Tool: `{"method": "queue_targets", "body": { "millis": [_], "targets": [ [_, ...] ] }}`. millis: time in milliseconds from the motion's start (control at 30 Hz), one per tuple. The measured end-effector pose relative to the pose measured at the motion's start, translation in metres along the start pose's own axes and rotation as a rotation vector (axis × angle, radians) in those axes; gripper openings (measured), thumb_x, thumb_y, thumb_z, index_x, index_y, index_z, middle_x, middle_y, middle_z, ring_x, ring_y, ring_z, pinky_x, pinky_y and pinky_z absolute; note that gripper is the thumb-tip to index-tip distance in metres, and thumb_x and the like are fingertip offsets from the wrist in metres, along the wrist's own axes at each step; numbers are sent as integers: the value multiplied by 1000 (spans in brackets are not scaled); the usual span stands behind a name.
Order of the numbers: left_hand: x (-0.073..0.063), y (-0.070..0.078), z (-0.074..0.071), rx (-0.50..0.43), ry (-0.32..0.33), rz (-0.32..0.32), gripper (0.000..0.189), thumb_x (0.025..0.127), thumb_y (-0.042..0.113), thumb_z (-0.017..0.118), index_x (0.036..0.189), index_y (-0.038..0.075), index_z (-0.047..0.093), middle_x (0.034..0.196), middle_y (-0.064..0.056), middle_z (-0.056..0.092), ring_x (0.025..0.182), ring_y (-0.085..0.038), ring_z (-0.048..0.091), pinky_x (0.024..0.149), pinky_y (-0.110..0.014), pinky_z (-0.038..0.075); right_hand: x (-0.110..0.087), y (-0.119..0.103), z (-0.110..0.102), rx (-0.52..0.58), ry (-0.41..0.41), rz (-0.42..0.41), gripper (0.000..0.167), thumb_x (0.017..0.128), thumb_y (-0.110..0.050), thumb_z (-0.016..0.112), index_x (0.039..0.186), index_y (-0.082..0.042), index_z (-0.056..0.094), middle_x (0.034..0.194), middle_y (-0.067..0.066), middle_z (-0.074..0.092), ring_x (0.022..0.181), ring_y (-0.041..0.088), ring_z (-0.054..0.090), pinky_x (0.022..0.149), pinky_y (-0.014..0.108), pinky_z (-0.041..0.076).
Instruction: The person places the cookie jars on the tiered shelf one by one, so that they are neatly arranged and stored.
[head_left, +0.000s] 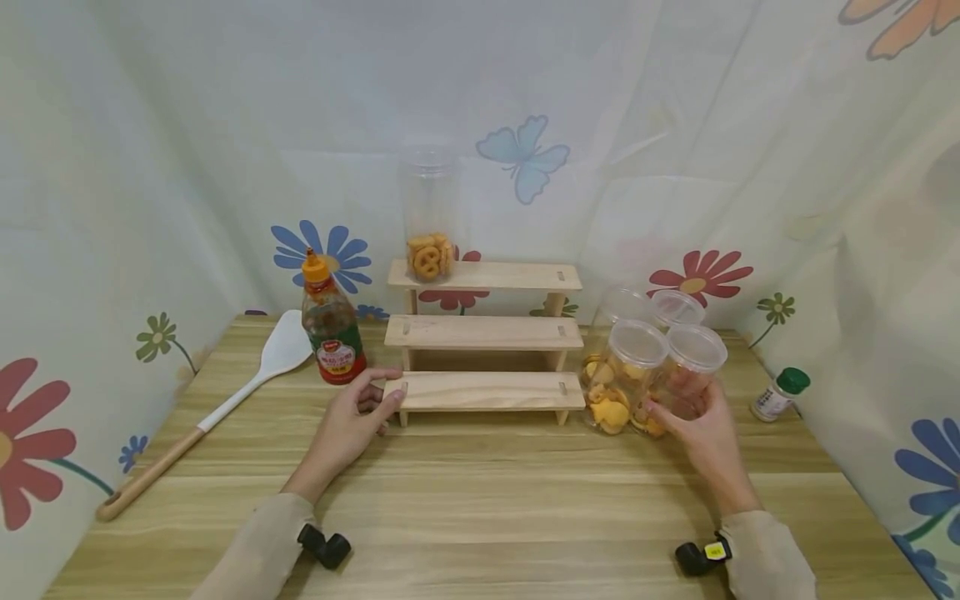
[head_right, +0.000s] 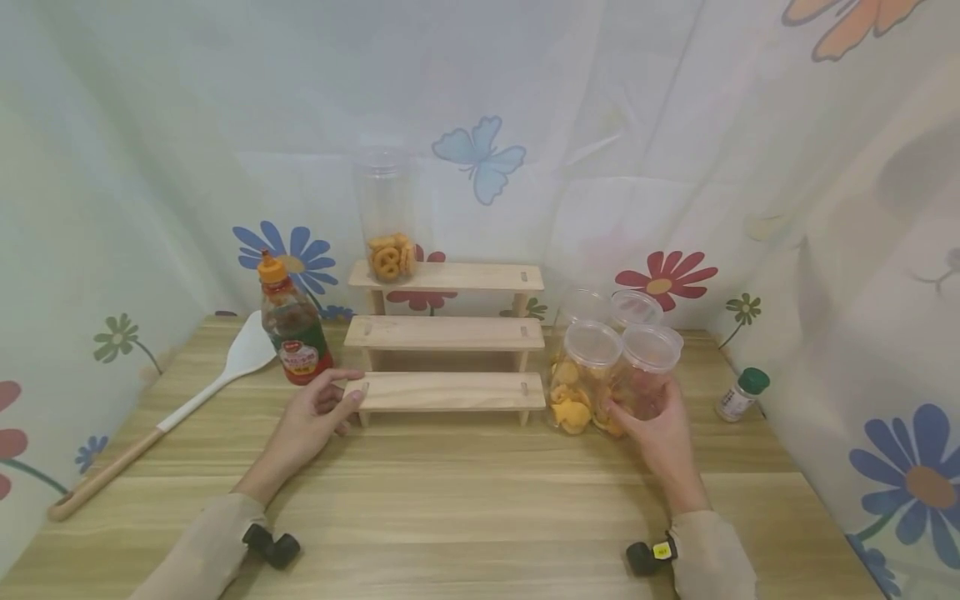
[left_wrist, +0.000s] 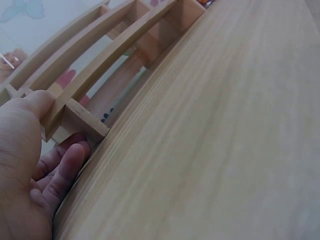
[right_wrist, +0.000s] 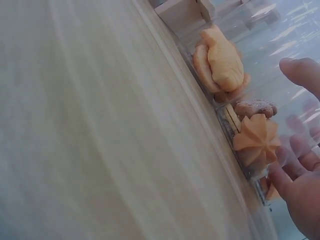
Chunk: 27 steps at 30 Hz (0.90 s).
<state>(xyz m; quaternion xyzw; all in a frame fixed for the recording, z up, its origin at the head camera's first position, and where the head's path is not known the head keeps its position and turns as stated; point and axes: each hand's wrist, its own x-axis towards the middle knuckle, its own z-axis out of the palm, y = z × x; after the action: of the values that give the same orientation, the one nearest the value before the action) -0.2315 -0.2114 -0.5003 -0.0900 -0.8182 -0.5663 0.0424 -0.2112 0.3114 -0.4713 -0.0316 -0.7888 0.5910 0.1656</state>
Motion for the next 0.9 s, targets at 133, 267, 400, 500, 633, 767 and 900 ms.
{"method": "queue_targets", "body": {
  "millis": [133, 267, 400, 500, 633, 767, 900],
  "targets": [
    [0, -1, 0, 0, -1, 4, 38, 110, 38, 75, 144, 23, 68, 95, -17, 74, 76, -29, 71, 66, -35, 64, 0, 2, 0, 10, -8, -20, 64, 91, 2, 90, 141, -2, 51, 128, 1, 65, 119, 11, 65, 99, 13, 52],
    [0, 0, 0, -3, -1, 12, 39, 110, 37, 74, 145, 20, 67, 96, -17, 74, 77, -29, 72, 66, -35, 64, 1, 2, 0, 10, -8, -41, 64, 91, 3, 90, 143, 0, 52, 126, 0, 66, 116, 11, 66, 99, 13, 52],
    [0, 2, 0, -2, -3, 9, 38, 110, 38, 74, 144, 22, 68, 95, -17, 74, 76, -29, 71, 66, -35, 64, 0, 1, 0, 5, 5, -30, 62, 91, 1, 91, 140, -1, 54, 123, -2, 67, 115, 11, 66, 98, 13, 52],
    [0, 2, -1, -1, -1, 9, 37, 110, 38, 75, 143, 23, 69, 94, -17, 74, 76, -29, 71, 66, -35, 64, -1, 0, 0, 12, 21, -32, 60, 90, 2, 91, 138, -2, 55, 122, -3, 68, 115, 11, 65, 98, 13, 52],
    [0, 3, -1, -4, 1, 14, 37, 110, 39, 75, 143, 23, 69, 95, -17, 74, 76, -28, 71, 66, -35, 64, 0, -4, -1, 24, 57, -51, 60, 89, 4, 92, 138, -4, 57, 120, -3, 69, 113, 12, 65, 97, 14, 52],
    [1, 2, 0, -14, 0, 9, 36, 110, 38, 75, 143, 23, 69, 95, -17, 74, 77, -28, 72, 66, -34, 64, -1, -12, -4, 21, 83, -60, 59, 89, 4, 92, 137, -5, 60, 119, -1, 69, 111, 13, 64, 95, 13, 53],
    [0, 0, -1, -18, 0, 9, 36, 110, 38, 74, 142, 23, 69, 96, -17, 74, 78, -28, 72, 66, -34, 64, -1, -26, -7, -5, 84, -92, 62, 89, 2, 92, 142, -4, 60, 121, -1, 69, 113, 14, 65, 96, 12, 54]
  ]
}}
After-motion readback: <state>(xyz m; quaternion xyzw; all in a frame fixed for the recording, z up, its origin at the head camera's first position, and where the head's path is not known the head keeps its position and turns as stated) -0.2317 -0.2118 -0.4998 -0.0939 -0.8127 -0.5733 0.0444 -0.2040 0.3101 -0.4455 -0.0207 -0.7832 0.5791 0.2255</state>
